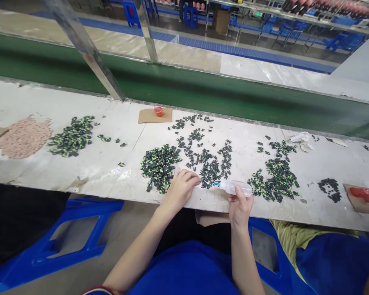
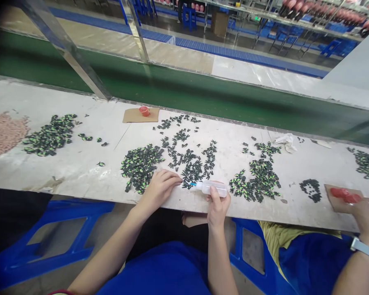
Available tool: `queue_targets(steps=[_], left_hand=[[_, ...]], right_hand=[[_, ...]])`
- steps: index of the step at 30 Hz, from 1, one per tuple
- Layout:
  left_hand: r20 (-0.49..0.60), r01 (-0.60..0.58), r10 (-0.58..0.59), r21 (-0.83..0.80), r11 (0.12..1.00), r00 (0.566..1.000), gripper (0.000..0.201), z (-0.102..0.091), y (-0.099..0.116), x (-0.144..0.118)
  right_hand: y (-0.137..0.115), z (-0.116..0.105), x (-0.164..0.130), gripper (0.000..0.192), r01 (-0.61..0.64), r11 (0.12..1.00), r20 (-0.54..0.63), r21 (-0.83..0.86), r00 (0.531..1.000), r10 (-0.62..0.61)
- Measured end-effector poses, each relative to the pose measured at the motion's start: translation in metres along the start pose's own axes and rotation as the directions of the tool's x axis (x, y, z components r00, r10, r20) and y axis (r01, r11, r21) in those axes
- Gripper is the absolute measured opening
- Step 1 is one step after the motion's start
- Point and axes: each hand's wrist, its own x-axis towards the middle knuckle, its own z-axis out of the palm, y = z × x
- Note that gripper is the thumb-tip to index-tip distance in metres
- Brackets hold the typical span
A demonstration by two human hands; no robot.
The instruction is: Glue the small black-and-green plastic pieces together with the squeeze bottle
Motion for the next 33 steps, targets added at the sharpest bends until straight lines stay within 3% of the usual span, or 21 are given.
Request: queue_targets(steps=[4,10,19,24,33], left_hand=[[0.003,0.003,-0.003,-0.043,0.999,1.000,0.016,-0.006,0.006,-0.010],[-0.020,0.119,-0.119,-0.038,0.992,0.993,0.014,-0.011,0.009,-0.025],[-0.022,0.181,-0.186,-0.154,0.971,0.982,0.008,-0.014,0.004,-0.030],[-0.049,0.215,-0.226,-0.172,0.961,0.973,0.008,-0.014,0.006,-0.026],[-0.069,0.237,-0.254,-0.186,0.953,0.965,0.005,-0.013,0.005,-0.025]], right_hand=[[0.000,-0.001,-0.004,0.026,0.042,0.997,-0.023,-0.062,0.999,-0.044],[0.001,0.009,-0.015,0.026,0.080,0.968,0.039,-0.238,0.997,-0.072],[0.006,0.020,-0.023,0.034,0.273,0.830,0.083,-0.487,0.960,-0.267],[0.009,0.022,-0.022,0.033,0.313,0.790,0.137,-0.527,0.949,-0.285],[0.011,0.022,-0.023,0.031,0.290,0.808,0.154,-0.512,0.957,-0.246]])
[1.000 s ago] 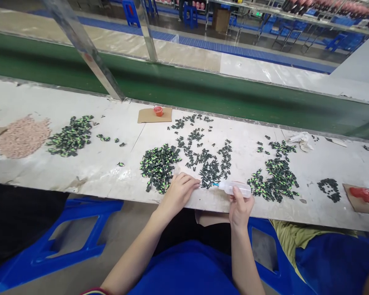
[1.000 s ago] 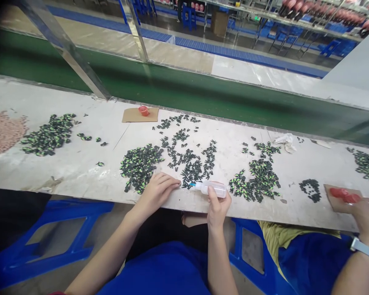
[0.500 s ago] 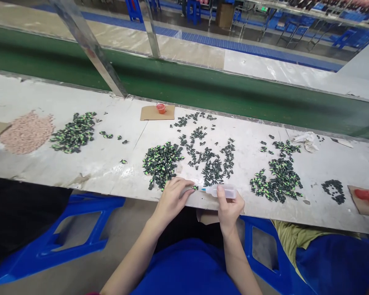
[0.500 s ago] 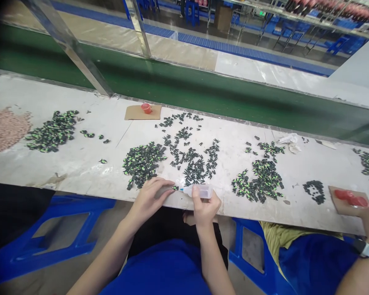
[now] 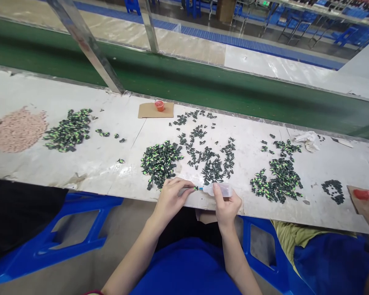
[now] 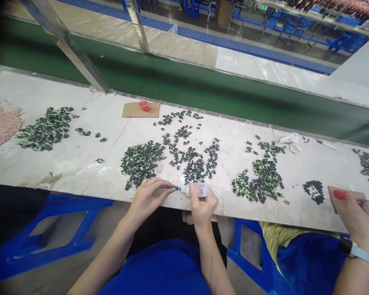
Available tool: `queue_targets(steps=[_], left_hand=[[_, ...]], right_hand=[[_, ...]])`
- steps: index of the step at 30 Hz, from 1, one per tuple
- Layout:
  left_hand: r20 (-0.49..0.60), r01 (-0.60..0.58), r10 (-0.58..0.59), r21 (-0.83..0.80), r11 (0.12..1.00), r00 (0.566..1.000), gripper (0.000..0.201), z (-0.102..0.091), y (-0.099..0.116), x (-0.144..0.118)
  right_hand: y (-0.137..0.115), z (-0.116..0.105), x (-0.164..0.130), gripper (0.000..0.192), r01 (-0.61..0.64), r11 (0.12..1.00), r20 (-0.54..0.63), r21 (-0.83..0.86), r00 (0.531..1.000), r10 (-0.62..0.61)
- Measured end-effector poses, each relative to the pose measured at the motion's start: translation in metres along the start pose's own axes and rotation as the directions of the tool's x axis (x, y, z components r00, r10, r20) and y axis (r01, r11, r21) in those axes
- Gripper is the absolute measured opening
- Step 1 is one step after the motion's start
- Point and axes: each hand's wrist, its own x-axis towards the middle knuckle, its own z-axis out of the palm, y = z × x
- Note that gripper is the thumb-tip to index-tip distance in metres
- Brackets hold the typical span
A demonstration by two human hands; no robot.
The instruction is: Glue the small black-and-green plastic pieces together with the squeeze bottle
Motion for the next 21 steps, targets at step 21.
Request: queue_targets(steps=[21], left_hand=[[0.021,0.020,-0.021,0.024,1.000,1.000,0.005,-0.0012,0.0018,-0.0004]], right_hand=[[0.0005,0.0029,0.0005,0.032,-0.057,0.998,-0.036,0.034,0.998,0.058]])
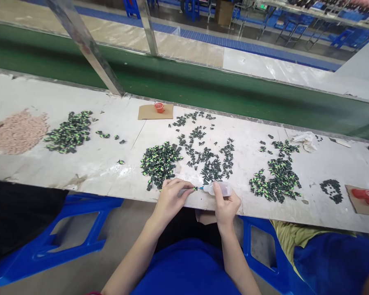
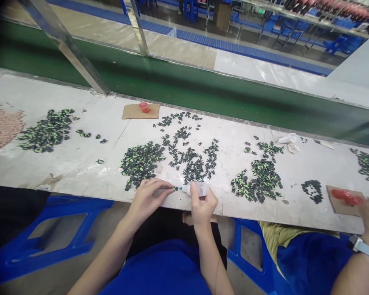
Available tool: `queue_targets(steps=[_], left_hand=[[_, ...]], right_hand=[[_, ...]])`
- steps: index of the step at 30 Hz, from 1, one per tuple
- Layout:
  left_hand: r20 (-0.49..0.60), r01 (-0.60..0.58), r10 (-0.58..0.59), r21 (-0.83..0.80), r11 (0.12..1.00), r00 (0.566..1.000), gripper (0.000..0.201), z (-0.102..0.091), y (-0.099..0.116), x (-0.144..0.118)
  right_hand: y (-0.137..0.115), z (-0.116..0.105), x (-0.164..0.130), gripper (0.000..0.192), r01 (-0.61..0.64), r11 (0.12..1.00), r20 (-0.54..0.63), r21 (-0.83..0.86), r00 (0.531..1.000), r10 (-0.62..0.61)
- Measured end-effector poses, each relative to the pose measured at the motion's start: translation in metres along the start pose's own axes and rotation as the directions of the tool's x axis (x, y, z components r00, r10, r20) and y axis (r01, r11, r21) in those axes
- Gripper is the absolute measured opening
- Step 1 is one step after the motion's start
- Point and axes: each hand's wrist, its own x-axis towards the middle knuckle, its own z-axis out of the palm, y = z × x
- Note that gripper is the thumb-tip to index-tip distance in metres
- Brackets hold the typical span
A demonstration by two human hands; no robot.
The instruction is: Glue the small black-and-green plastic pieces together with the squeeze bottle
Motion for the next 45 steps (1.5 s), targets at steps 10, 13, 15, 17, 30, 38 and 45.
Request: queue_targets(steps=[10,13,15,17,30,38,45], left_hand=[[-0.003,0.021,-0.021,0.018,1.000,1.000,0.006,0.001,0.000,0.000],[-0.002,0.024,-0.024,0.016,1.000,1.000,0.006,0.002,0.000,-0.001],[0.000,0.029,-0.029,0.020,0.999,1.000,0.005,0.002,0.000,-0.002],[0.003,0.031,-0.031,0.023,0.999,1.000,0.006,0.002,0.000,-0.002],[0.043,-0.003,0.001,0.034,0.999,0.999,0.007,0.004,0.001,-0.001],[0.028,-0.082,0.080,0.066,0.994,0.996,0.015,0.011,-0.002,-0.004],[0.001,-0.073,0.073,-0.004,0.997,0.997,0.016,0.010,0.001,-0.002]], right_hand=[[-0.001,-0.002,0.000,0.032,-0.021,0.999,0.046,0.029,0.999,0.019],[-0.002,-0.001,0.000,0.033,-0.017,1.000,0.047,0.024,0.999,0.016],[-0.003,-0.001,0.001,0.033,-0.019,1.000,0.040,0.022,0.999,0.018],[-0.005,-0.002,0.001,0.034,-0.023,0.999,0.032,0.029,0.999,0.023],[0.007,-0.030,0.028,0.039,-0.006,0.966,-0.271,0.257,0.959,0.079],[0.023,-0.045,0.066,0.052,0.040,0.990,-0.225,0.138,0.974,-0.009],[0.021,-0.044,0.062,0.056,0.008,0.992,-0.128,0.126,0.992,0.009]])
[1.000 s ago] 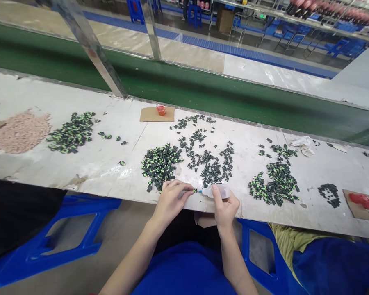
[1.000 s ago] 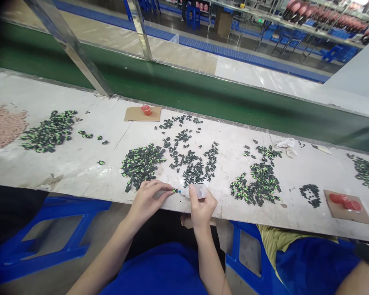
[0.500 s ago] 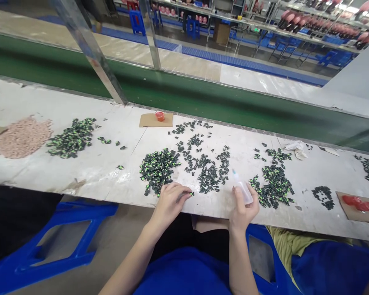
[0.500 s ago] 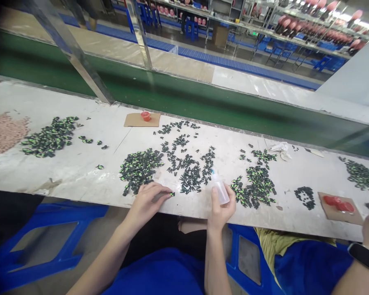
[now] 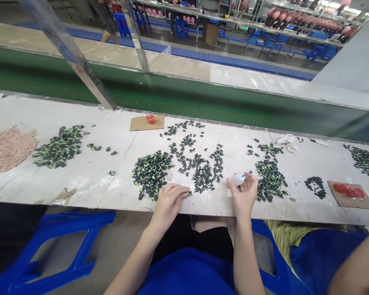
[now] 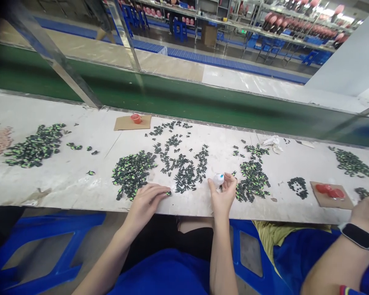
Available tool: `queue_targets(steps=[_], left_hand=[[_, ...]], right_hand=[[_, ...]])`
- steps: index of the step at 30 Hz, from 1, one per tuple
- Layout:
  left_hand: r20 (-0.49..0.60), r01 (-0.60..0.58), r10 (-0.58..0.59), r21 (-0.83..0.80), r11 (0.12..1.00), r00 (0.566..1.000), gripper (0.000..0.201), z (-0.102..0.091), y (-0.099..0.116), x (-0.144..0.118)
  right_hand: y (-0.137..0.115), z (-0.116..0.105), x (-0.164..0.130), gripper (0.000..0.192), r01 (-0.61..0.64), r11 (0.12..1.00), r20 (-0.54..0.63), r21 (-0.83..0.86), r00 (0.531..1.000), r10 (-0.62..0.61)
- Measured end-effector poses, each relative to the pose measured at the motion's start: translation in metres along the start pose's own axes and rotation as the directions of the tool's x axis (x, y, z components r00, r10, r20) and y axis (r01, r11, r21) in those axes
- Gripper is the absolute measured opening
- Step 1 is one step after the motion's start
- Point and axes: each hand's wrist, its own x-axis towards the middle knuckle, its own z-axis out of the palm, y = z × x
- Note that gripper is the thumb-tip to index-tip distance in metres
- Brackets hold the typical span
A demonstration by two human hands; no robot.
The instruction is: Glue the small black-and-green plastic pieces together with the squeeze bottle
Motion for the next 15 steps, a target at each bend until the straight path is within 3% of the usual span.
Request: queue_targets(steps=[5,7,9,10,12,15], left_hand=[[-0.020,0.058,-0.059,-0.025,0.998,0.998,0.017,-0.004,0.004,0.000],[-0.021,0.075,-0.075,-0.034,0.997,0.997,0.016,-0.005,0.004,-0.001],[-0.024,0.085,-0.086,-0.047,0.995,0.996,0.016,-0.006,0.004,-0.002],[-0.028,0.087,-0.089,-0.052,0.995,0.996,0.016,-0.006,0.004,-0.003],[-0.038,0.087,-0.089,-0.061,0.994,0.995,0.016,-0.006,0.004,-0.003],[-0.049,0.079,-0.082,-0.072,0.994,0.995,0.018,-0.007,0.004,-0.004]], right_hand=[[0.000,0.001,-0.004,0.062,0.064,0.992,0.044,-0.107,0.997,-0.060],[-0.001,-0.002,-0.008,0.069,0.193,0.959,-0.026,-0.209,0.979,-0.202],[-0.005,-0.005,-0.017,0.066,0.360,0.866,-0.077,-0.347,0.909,-0.409],[-0.007,-0.006,-0.023,0.057,0.436,0.803,-0.051,-0.406,0.866,-0.497],[-0.010,-0.006,-0.036,0.030,0.556,0.704,0.110,-0.441,0.812,-0.573],[-0.011,-0.001,-0.050,0.011,0.602,0.688,0.342,-0.406,0.798,-0.497]])
